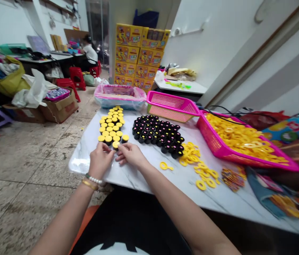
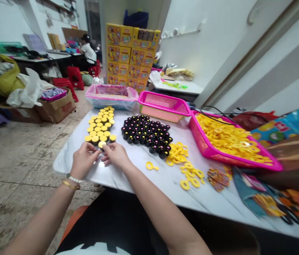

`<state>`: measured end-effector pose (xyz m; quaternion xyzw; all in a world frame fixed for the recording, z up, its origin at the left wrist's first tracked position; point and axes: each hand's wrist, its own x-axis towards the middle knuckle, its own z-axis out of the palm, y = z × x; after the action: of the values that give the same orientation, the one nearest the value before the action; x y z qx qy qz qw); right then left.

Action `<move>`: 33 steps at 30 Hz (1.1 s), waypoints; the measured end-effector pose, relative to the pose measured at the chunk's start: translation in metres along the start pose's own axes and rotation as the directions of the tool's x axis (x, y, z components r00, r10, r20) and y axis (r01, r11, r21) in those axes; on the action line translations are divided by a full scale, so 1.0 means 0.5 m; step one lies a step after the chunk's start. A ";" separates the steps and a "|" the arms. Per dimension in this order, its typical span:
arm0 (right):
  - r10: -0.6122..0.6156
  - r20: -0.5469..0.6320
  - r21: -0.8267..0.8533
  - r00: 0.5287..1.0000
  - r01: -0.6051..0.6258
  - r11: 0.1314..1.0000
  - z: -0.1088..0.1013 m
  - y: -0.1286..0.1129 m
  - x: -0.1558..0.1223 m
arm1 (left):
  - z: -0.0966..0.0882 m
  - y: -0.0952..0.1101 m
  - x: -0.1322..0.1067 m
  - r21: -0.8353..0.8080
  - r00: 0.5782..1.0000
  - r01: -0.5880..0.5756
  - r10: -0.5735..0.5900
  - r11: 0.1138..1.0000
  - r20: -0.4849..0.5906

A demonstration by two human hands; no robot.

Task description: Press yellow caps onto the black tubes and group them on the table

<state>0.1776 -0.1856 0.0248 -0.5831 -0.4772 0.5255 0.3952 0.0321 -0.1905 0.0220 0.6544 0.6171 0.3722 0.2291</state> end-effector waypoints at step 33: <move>-0.627 0.053 -0.919 0.778 0.283 0.274 -0.262 0.130 -0.276 | 0.093 0.097 -0.092 -0.217 0.846 -0.344 0.402 0.914 0.351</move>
<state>0.3174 -0.3292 0.0126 -0.6108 -0.7554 -0.0513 0.2317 0.1006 -0.2346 0.0205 0.8040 0.3910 0.3164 0.3171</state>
